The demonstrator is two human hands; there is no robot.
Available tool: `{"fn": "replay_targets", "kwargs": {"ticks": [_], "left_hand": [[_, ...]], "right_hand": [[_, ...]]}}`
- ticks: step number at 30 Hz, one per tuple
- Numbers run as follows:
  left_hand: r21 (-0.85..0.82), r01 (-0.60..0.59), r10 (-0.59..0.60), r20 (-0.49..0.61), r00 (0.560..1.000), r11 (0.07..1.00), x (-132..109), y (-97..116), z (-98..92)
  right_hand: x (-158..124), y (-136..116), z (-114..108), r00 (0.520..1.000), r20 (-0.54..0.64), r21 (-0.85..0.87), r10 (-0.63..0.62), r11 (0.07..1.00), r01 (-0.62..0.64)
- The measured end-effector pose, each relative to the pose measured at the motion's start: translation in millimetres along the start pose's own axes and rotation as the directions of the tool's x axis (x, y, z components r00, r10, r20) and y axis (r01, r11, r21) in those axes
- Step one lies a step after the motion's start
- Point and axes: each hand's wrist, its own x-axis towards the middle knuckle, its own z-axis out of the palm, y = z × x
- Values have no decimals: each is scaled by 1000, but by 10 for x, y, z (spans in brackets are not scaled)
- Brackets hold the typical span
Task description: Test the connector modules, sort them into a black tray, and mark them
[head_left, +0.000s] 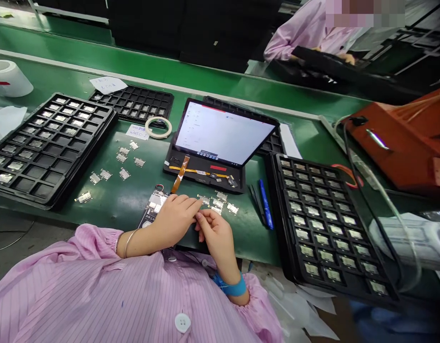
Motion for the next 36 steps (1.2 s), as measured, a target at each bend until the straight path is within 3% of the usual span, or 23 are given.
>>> {"fn": "replay_targets", "kwargs": {"ticks": [10,21,24,28,36], "left_hand": [[-7,111,-111,-98,989,994,-333,-226,-125],[27,37,-33,-142,989,999,-436,-309,-86],[35,33,-27,-145,989,999,-438,-311,-80],[49,25,-17,-156,988,999,-440,-305,-74],[63,20,-8,-174,985,998,-422,-294,-71]], "right_hand": [[-42,-25,3,997,-65,74,43,997,-38],[-85,-68,16,993,-80,105,81,992,-73],[-116,-142,14,990,49,214,135,966,-143],[-150,-233,-2,929,287,380,233,863,-334],[-155,-219,-48,891,378,486,251,766,-421]]}}
